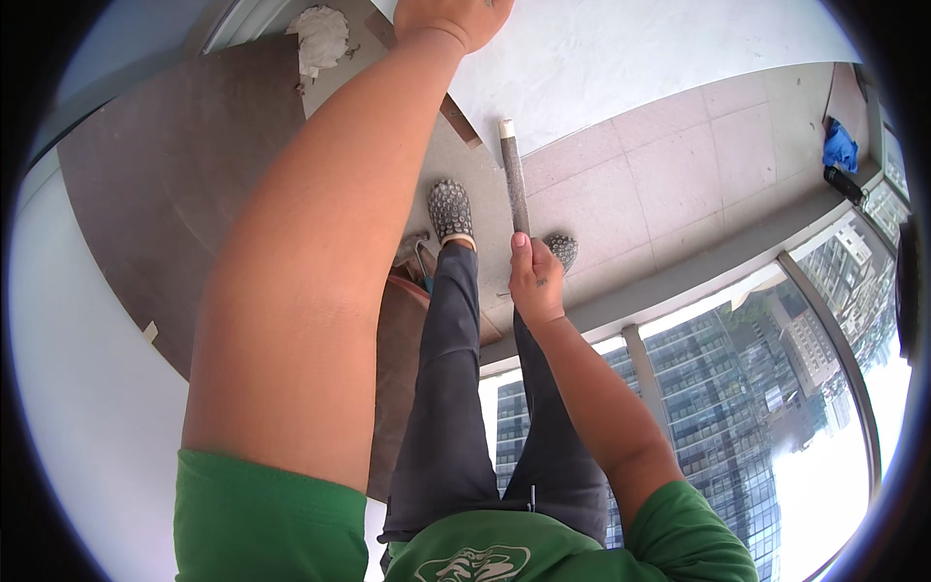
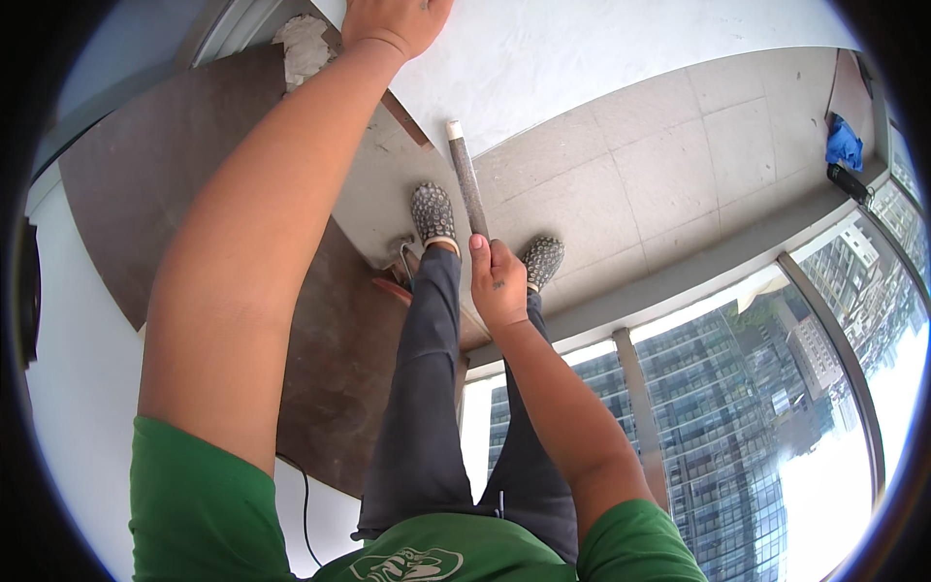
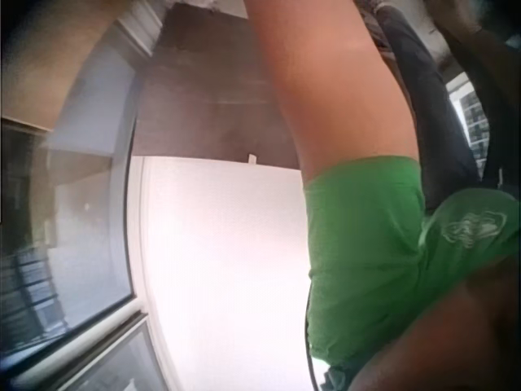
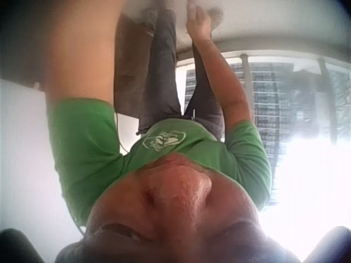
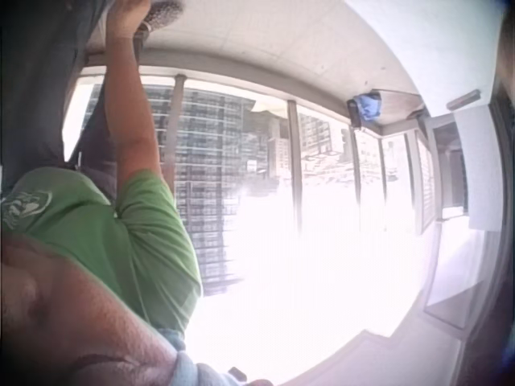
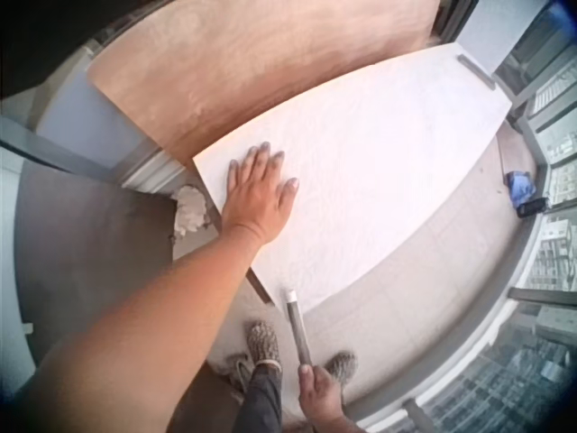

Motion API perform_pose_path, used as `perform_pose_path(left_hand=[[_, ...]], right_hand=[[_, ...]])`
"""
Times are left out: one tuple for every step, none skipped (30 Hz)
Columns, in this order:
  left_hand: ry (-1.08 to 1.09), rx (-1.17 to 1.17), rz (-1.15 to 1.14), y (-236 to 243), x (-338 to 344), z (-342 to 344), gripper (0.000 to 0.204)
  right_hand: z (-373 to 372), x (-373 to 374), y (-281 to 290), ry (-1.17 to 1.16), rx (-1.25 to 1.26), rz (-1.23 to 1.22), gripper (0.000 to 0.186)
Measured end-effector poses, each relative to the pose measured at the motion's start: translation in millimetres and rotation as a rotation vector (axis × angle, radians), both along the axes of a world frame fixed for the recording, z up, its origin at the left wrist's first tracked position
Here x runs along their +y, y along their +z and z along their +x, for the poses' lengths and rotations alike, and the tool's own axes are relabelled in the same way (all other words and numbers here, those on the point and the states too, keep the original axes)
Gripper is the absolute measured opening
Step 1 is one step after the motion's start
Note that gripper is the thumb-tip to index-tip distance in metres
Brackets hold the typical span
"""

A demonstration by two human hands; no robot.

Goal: The person uses a scraper to clean the surface of a white tile. The person then takes a metal ruler from a bag and uses it to measure the tile.

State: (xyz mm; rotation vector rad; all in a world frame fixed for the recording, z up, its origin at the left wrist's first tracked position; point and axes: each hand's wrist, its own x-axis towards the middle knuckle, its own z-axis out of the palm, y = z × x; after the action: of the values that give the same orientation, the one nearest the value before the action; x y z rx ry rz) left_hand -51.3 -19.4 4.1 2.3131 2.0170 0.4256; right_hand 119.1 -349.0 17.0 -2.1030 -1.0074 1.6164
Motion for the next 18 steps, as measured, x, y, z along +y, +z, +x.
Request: perform_pose_path(left_hand=[[0.002, 0.018, 0.003, -1, 1, 0, 0.059], [0.003, 0.011, -0.002, -1, 1, 1, 0.059], [0.003, 0.003, -0.007, -1, 1, 2, 0.059], [0.001, -0.004, -0.013, -1, 0, 2, 0.059], [0.002, 0.002, -0.011, -1, 0, 1, 0.059], [0.003, 0.007, -0.010, 0, 0, -1, 0.059], [0.003, 0.014, -0.008, 1, 1, -4, 0.059], [0.002, 0.018, -0.004, 0, 1, -3, 0.059], [0.001, 0.023, 0.001, -1, 1, -2, 0.059], [0.001, 0.029, 0.005, -2, 1, -1, 0.059], [-0.001, 0.025, 0.002, -2, 1, -1, 0.059], [-0.004, 0.026, 0.002, -1, 2, 0, 0.059], [-0.007, 0.028, 0.000, -2, 2, 1, 0.059], [-0.011, 0.028, -0.001, -2, 1, 1, 0.059], [-0.017, 0.025, 0.000, -2, 2, 2, 0.059], [-0.023, 0.021, 0.001, -2, 3, 4, 0.059], [-0.020, 0.020, -0.011, -2, 3, 4, 0.059], [-0.017, 0.019, -0.023, -2, 2, 4, 0.059]], right_hand=[[6, -6, -2, -0.004, 0.014, 0.001, 0.055], [9, -6, 2, -0.010, 0.019, 0.001, 0.055], [12, -6, 5, -0.054, 0.023, -0.007, 0.056], [16, -6, 8, -0.098, 0.028, -0.015, 0.056], [18, -3, 14, -0.143, 0.041, -0.022, 0.057], [22, -6, 13, -0.121, 0.034, -0.028, 0.056], [21, -6, 13, -0.121, 0.045, -0.023, 0.055], [21, -3, 14, -0.123, 0.043, -0.019, 0.055], [21, 0, 15, -0.123, 0.043, -0.015, 0.054], [19, 3, 14, -0.129, 0.033, -0.024, 0.055], [17, 9, 10, -0.133, 0.025, -0.033, 0.055], [13, 19, 8, -0.138, 0.020, -0.039, 0.055], [7, 41, 8, -0.193, 0.044, -0.039, 0.057], [0, 69, 10, -0.250, 0.065, -0.041, 0.058], [-5, 84, 11, -0.308, 0.083, -0.041, 0.059], [-7, 83, 9, -0.323, 0.081, -0.023, 0.058], [-9, 83, 7, -0.335, 0.083, -0.002, 0.058], [-9, 83, 5, -0.348, 0.083, 0.020, 0.057]])
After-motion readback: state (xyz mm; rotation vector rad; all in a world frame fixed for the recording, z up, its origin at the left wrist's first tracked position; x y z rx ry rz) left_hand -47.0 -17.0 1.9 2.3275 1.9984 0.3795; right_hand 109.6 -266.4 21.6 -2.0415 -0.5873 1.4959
